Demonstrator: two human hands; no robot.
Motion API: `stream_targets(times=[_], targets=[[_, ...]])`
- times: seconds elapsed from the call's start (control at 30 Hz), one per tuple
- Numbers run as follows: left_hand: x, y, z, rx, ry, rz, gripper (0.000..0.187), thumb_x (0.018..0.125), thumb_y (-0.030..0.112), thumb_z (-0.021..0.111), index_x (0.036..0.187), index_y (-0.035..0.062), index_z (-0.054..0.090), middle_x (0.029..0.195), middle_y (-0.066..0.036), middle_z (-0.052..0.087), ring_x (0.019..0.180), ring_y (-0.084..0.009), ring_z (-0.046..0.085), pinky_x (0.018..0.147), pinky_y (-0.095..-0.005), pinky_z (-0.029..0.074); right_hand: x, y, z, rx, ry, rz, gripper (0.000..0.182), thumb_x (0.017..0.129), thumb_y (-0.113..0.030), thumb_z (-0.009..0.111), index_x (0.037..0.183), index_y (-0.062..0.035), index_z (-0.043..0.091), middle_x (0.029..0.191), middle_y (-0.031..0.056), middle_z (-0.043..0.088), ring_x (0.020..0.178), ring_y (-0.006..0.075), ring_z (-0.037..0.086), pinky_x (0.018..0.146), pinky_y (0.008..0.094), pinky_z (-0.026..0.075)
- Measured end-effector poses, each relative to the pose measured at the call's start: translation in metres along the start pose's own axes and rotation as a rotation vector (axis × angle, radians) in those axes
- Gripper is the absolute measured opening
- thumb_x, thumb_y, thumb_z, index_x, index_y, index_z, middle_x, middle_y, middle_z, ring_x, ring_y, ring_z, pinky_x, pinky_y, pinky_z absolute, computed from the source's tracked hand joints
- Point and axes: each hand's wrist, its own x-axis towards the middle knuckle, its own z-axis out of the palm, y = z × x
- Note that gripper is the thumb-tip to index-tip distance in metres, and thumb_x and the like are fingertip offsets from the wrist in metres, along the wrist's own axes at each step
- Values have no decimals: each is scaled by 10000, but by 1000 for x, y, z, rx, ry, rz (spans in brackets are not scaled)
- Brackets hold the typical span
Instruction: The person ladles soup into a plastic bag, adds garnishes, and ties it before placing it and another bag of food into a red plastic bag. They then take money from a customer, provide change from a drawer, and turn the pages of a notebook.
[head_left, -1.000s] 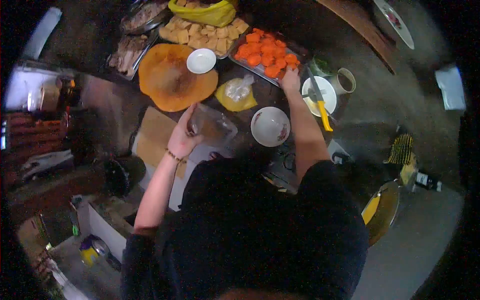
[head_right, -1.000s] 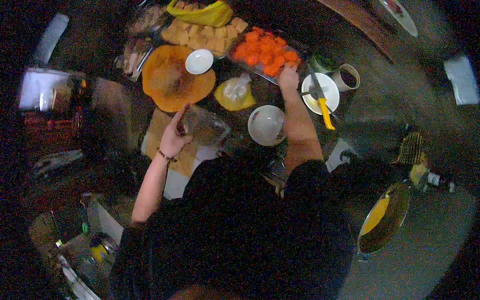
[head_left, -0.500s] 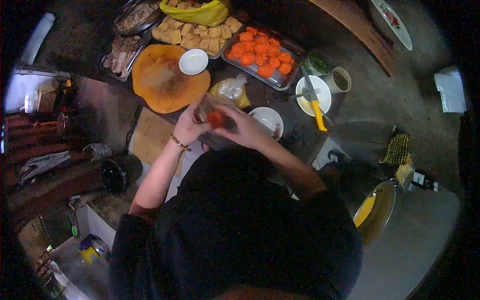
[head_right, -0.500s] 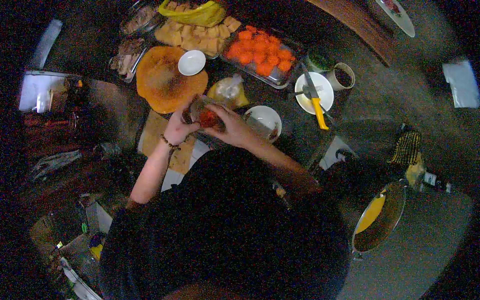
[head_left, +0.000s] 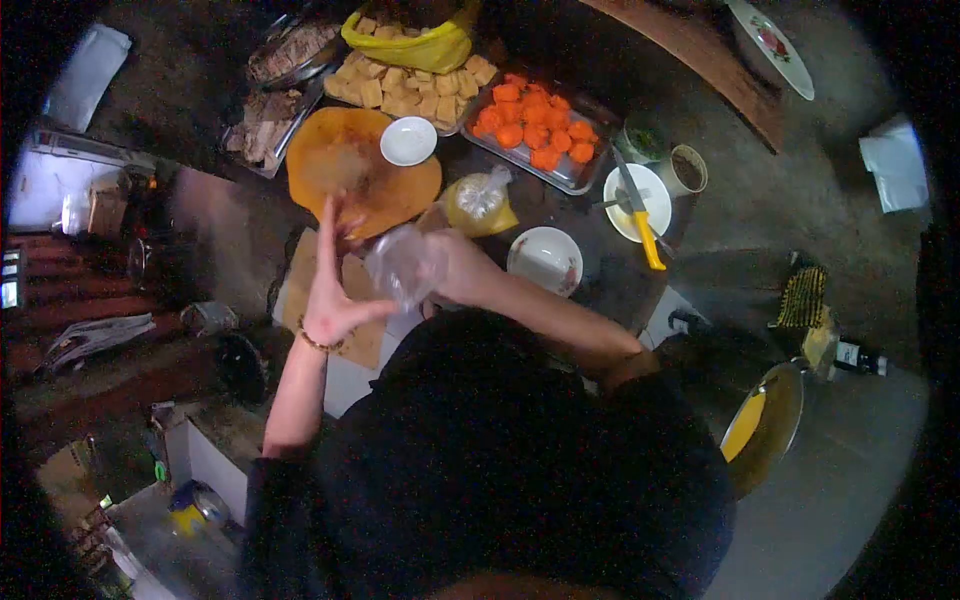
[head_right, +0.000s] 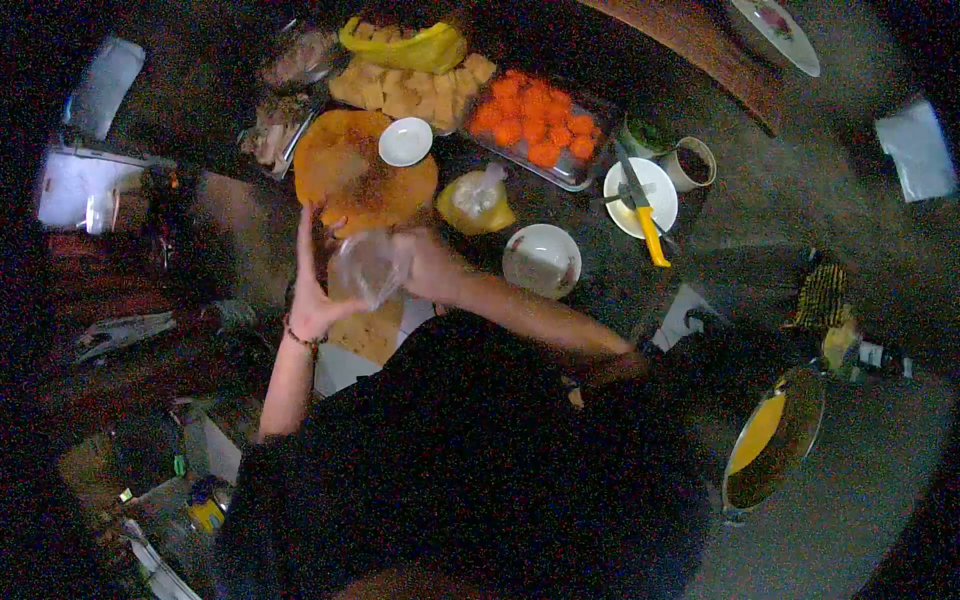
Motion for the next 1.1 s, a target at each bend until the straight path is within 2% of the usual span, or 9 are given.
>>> stream_targets(times=[0.07, 0.17, 0.3, 0.37, 0.4, 0.57, 0.8, 1.0, 1.1], targets=[[-13, -33, -6, 235, -179, -47, 1024, 626, 302, 754, 1390, 56, 119, 1347, -137, 349, 1243, -226, 324, 1033, -363, 235, 4, -6, 6, -317, -395, -40, 252, 721, -99, 591, 956, -15, 552, 903, 141, 610, 824, 273, 607, 730, 346, 470], [-14, -27, 14, 590, -323, 142, 918, 705, 340, 691, 1376, 28, 148, 1346, -141, 347, 1247, -210, 324, 1052, -357, 195, 11, -43, 25, -43, -192, -316, 235, 711, -113, 606, 917, -12, 551, 864, 134, 604, 799, 287, 603, 707, 363, 471], [-39, -16, 17, -82, -570, -442, 412, 897, 263, 462, 1226, 16, 426, 1239, -98, 467, 1149, -168, 438, 1002, -322, 306, 31, -97, 0, -135, -256, -151, 236, 694, -102, 614, 902, -10, 548, 820, 120, 600, 780, 273, 604, 692, 350, 472], [-46, -27, 29, -260, -560, -482, 387, 903, 257, 455, 1207, 19, 446, 1200, -90, 489, 1112, -157, 455, 973, -310, 328, 34, -116, -4, 37, 462, 24, 224, 717, -152, 602, 897, -27, 555, 841, 107, 598, 798, 250, 602, 696, 331, 474], [-49, -39, 39, -440, -549, -523, 363, 908, 252, 448, 1187, 21, 467, 1162, -83, 511, 1075, -146, 472, 944, -297, 350, 32, -116, -5, 30, 460, 12, 224, 717, -152, 602, 897, -27, 555, 841, 107, 598, 798, 250, 602, 696, 331, 474], [-38, -57, 45, -836, -607, -634, 305, 921, 241, 433, 1118, 29, 532, 1022, -55, 578, 947, -110, 523, 844, -257, 414, -2, -96, 5, -633, -191, -1115, 437, 787, -429, 556, 1031, -69, 512, 834, 93, 558, 751, 224, 562, 559, 368, 444], [26, 17, 29, -417, -933, -793, 299, 924, 276, 434, 1038, 26, 551, 871, -20, 558, 825, -94, 503, 744, -240, 398, -15, -83, -65, -974, -647, -248, 442, 773, -429, 551, 1000, -54, 490, 595, 58, 518, 527, 257, 548, 495, 386, 420], [44, 46, 39, -537, -725, -515, 303, 927, 274, 420, 1023, 14, 543, 854, -19, 551, 797, -106, 517, 739, -242, 412, -2, -97, -105, -1168, -308, -723, 258, 761, -325, 552, 881, -99, 525, 618, -3, 528, 583, 191, 555, 497, 358, 381], [43, 73, 51, -634, -603, -612, 316, 923, 268, 428, 1062, 4, 532, 914, -48, 568, 861, -116, 542, 791, -257, 422, -8, -96, -123, -1252, -240, -467, 182, 700, -288, 574, 767, -120, 551, 680, -4, 541, 712, 150, 548, 548, 331, 369]])
